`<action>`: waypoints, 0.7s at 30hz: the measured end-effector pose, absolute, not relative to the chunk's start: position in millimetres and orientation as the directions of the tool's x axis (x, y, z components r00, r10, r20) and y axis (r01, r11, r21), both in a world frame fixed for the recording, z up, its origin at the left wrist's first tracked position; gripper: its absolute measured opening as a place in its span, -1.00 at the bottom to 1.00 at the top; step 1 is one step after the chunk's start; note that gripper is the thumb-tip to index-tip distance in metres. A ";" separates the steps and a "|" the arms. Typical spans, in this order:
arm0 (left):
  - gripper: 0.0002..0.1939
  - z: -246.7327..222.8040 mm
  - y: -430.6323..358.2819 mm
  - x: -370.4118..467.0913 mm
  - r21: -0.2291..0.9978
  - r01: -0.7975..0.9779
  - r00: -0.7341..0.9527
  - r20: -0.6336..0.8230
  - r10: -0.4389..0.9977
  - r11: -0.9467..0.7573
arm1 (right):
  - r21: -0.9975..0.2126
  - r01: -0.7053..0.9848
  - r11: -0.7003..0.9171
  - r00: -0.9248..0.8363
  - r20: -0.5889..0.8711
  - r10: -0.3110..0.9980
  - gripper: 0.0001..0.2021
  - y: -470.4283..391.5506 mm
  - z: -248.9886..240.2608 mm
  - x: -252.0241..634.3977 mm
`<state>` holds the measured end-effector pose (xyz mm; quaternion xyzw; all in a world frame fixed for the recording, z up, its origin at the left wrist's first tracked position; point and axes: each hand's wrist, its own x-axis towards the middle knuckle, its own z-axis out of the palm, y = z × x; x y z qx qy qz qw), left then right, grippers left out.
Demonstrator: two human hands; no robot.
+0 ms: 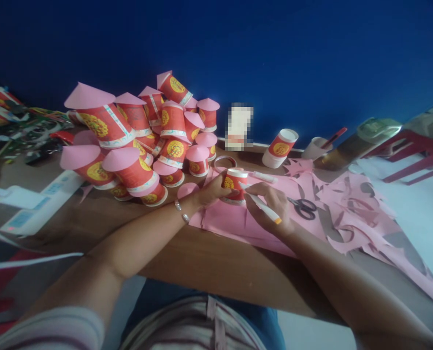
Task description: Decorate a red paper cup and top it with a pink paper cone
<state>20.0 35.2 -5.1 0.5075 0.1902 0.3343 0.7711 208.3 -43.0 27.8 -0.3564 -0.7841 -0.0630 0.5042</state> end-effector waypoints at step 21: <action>-0.13 -5.6 34.9 19.4 0.931 -0.276 0.680 0.014 0.734 0.237 | -0.275 0.658 0.701 -0.263 0.789 0.555 -0.92 -42.8 24.7 210.0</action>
